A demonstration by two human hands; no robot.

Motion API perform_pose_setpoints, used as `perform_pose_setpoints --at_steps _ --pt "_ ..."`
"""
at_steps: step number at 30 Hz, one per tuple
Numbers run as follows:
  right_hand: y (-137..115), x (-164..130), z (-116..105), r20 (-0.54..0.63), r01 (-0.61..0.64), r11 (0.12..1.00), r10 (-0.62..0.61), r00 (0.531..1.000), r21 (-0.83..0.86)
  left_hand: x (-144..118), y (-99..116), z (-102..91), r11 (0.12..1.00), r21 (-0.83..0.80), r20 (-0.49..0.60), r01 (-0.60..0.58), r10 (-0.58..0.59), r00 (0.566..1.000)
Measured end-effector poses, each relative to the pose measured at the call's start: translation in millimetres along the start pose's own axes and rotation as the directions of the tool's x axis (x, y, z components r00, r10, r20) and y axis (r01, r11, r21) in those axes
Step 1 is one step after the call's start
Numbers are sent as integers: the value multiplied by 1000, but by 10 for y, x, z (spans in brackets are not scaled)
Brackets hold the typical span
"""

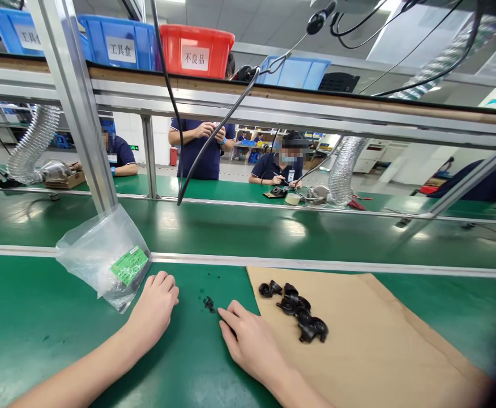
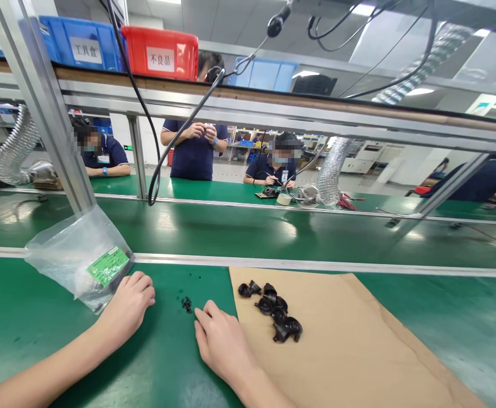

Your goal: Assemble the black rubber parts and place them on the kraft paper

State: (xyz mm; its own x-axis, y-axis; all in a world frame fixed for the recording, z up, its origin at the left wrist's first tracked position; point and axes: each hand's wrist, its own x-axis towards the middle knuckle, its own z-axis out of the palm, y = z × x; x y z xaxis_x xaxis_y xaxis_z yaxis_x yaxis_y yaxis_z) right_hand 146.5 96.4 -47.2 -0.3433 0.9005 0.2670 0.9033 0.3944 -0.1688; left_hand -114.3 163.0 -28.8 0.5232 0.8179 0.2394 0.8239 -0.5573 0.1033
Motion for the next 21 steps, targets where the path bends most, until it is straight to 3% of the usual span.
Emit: perform_pose_setpoints --at_steps 4,9,21 --pt "-21 6 -71 33 -43 993 39 999 113 -29 62 44 1000 3 18 -21 21 1000" --pt "-11 26 -98 63 -118 959 105 992 258 -13 -43 64 999 23 34 25 -26 999" --pt "30 29 -63 146 -190 940 153 977 283 -8 -33 46 999 -29 -41 22 -23 999"
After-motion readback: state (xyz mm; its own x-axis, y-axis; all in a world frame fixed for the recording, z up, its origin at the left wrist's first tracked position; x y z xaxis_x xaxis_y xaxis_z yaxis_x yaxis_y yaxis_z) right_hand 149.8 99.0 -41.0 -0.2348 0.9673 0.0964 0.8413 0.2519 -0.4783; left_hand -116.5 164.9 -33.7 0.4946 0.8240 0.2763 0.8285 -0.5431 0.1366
